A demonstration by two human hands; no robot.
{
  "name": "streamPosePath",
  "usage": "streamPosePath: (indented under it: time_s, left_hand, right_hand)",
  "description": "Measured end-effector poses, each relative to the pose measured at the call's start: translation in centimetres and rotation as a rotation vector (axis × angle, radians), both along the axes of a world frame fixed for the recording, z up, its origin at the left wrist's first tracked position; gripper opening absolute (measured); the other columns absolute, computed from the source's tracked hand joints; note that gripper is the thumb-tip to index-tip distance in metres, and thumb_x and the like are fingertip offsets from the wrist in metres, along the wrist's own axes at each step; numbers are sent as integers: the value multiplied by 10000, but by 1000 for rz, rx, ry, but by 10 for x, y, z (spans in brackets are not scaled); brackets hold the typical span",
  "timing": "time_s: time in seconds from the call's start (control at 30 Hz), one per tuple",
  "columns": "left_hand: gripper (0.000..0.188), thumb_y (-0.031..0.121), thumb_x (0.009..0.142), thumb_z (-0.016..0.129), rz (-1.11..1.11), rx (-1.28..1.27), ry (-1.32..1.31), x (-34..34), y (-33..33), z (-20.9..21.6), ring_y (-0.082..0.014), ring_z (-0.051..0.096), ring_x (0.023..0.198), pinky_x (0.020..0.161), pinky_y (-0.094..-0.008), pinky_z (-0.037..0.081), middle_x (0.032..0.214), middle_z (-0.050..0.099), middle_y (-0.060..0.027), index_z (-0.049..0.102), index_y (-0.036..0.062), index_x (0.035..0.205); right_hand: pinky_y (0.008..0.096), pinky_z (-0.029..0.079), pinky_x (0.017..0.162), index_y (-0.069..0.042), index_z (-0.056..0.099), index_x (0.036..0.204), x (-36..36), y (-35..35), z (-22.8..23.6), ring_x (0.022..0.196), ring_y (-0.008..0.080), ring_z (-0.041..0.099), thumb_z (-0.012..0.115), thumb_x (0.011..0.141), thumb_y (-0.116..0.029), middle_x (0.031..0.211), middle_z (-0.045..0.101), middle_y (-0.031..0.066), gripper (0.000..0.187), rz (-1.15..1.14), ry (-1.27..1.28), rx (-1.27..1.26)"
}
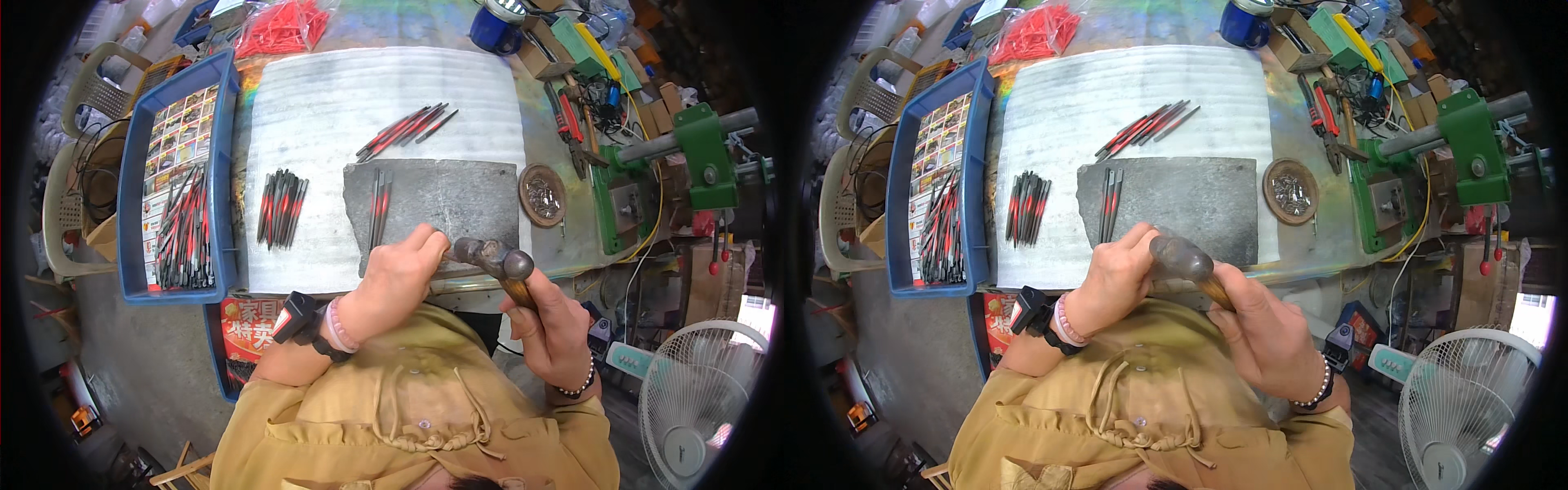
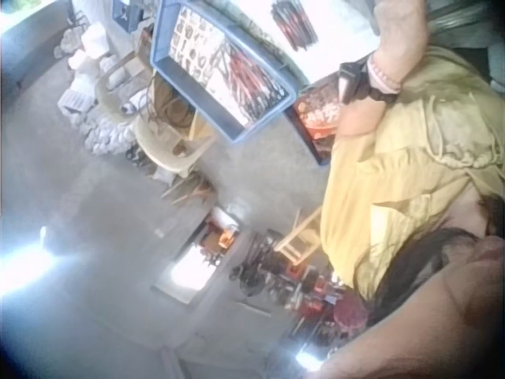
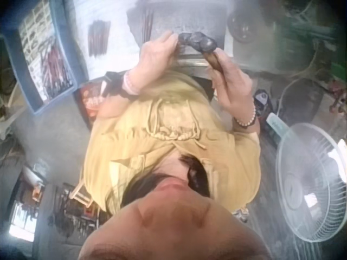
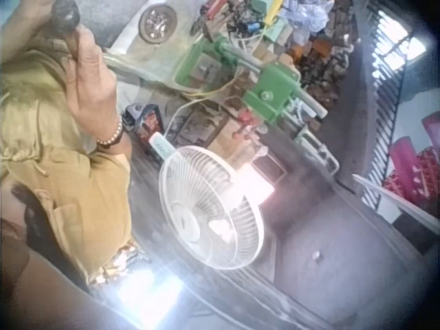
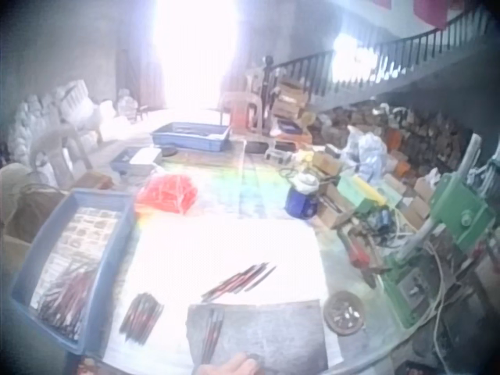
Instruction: The person repeatedly picks up small metal pins with red markings, places them on a metal anvil, and strikes them with a hammer. They occasionally inspect the pins and place them into a blue bin. The person continues this repetitive process throughout the clip.
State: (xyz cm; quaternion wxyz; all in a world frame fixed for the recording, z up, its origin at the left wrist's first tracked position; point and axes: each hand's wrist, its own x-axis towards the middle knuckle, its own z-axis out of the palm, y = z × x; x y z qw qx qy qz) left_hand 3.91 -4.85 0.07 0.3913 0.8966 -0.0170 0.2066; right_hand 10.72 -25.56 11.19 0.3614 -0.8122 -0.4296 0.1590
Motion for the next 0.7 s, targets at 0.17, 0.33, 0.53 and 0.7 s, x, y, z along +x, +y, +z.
streamPosePath:
  time_s: [0.17,0.33,0.53,0.7]
  left_hand:
    - [324,-118,682,568,-11,-53,26,0,3,1,-368,596,690,558,-414,494,825,555,-135,565,57,954]
    - [324,-129,679,550,-21,-80,11,4,7,4,-361,607,690,564,-409,498,819,570,-135,571,54,946]
    - [348,-145,663,531,-10,-74,31,-1,3,2,-356,617,696,574,-400,506,826,591,-129,582,49,947]
    - [347,-141,660,551,-10,-69,24,1,4,1,-355,614,692,570,-403,501,824,588,-130,581,49,949]
  right_hand:
    - [351,525,659,48,615,1101,-9,16,64,710,245,662,664,832,-36,893,675,147,286,-74,5,-352]
    - [329,502,593,18,539,1262,-3,35,52,681,265,626,693,794,-47,821,623,111,497,127,-288,-285]
    - [307,497,573,21,530,1212,-18,-31,50,690,275,634,705,777,-67,795,621,111,477,16,-155,308]
    - [289,505,578,4,582,1078,-23,-28,42,690,266,638,716,768,-105,762,625,89,355,-41,-96,558]
